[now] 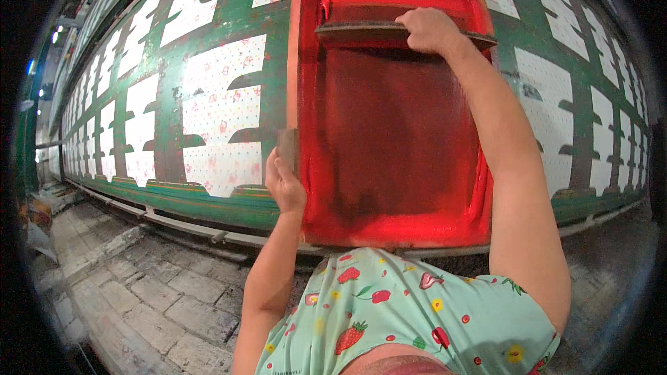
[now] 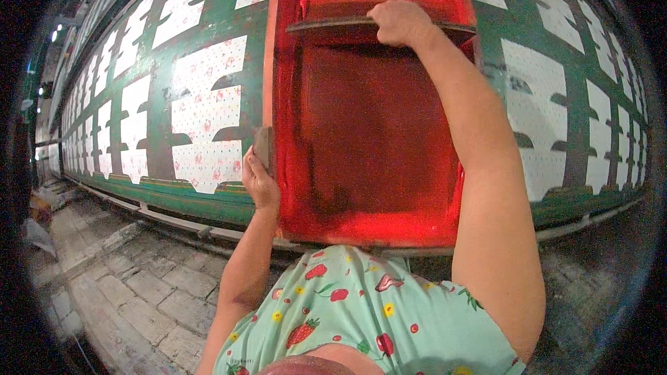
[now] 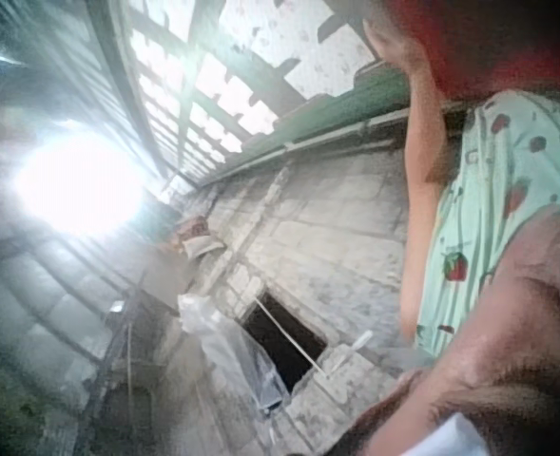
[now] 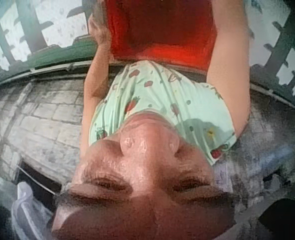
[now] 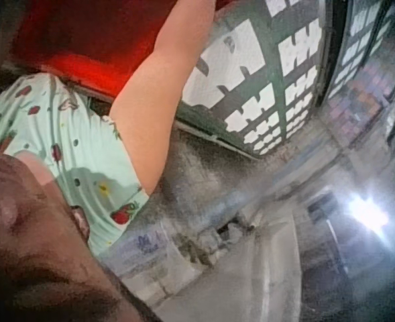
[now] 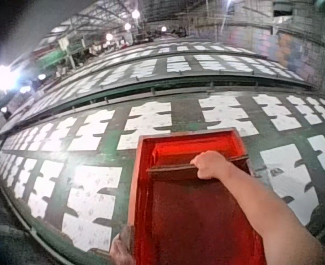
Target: The person holds a red screen-printing frame and repeatedly uses a squeegee to pull red ink across the mesh onto a long green surface with white stenciled shapes. The person moves along the surface, repositioning the frame and repeating the squeegee strokes to apply ink over multiple sections.
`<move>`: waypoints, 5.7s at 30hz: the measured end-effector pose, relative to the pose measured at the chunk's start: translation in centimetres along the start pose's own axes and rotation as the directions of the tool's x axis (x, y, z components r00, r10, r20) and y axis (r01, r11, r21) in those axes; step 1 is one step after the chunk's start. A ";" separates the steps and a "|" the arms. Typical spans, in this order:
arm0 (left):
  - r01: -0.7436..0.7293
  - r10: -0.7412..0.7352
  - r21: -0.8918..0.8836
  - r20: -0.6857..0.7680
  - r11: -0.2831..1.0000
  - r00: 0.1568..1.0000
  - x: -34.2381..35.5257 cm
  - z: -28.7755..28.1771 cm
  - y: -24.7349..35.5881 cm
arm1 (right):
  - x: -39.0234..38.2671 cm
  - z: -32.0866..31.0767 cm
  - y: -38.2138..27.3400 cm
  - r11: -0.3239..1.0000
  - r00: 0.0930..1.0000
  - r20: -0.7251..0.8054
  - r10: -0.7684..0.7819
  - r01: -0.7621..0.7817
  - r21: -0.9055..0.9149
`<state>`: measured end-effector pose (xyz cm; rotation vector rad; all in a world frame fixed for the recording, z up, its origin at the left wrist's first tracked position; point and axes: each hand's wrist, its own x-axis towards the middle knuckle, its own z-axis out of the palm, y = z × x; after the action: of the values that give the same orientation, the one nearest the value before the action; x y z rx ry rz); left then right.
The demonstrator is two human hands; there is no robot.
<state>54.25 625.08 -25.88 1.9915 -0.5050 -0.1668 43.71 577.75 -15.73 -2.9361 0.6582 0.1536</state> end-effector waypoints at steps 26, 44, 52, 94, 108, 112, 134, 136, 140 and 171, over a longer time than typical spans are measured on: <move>-0.078 0.090 0.082 -0.152 0.994 0.984 0.8 0.4 -1.5 | -39.3 8.4 -29.6 0.996 0.988 -0.131 -0.082 0.088 0.036; 0.040 0.009 0.287 -0.168 0.957 0.986 1.0 0.7 -1.5 | -52.0 10.0 -8.6 0.874 0.776 -0.603 0.187 0.149 0.463; 0.050 0.012 0.356 -0.170 0.933 0.985 1.0 0.5 -1.2 | -50.1 10.5 -4.3 0.882 0.758 -0.551 0.350 -0.068 0.466; -0.033 0.033 0.002 -0.054 0.999 0.998 1.5 0.1 -3.0 | -43.8 11.2 -7.0 0.617 0.662 -0.172 0.730 -0.529 0.583; 0.148 -0.083 -0.388 0.180 0.910 0.980 -1.3 3.9 6.4 | -49.0 5.2 2.3 0.803 0.639 -0.510 0.575 -0.325 0.499; 0.120 -0.094 -0.303 0.099 0.945 0.991 -6.6 11.0 11.6 | -53.4 6.9 10.7 0.746 0.596 -0.474 0.648 -0.369 0.555; -0.053 0.055 -0.044 0.033 0.998 0.998 -28.3 33.7 23.8 | -73.4 11.6 35.3 0.550 0.529 -0.301 0.794 -0.413 0.726; -0.070 0.071 0.047 -0.003 0.996 0.998 -28.9 34.0 24.3 | -73.5 11.9 36.0 0.499 0.529 -0.269 0.805 -0.359 0.789; -0.079 0.081 0.079 -0.031 0.994 0.996 -29.0 34.5 24.3 | -73.9 12.3 36.8 0.486 0.582 -0.202 0.787 -0.385 0.784; -0.059 0.062 -0.066 0.041 0.996 0.997 -29.1 35.5 21.8 | -64.9 3.6 13.7 0.977 0.994 0.027 0.104 -0.108 0.184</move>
<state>10.25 599.70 -26.00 1.9107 -0.5799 -0.1868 -20.82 593.08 -12.49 -2.7205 0.7821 0.1200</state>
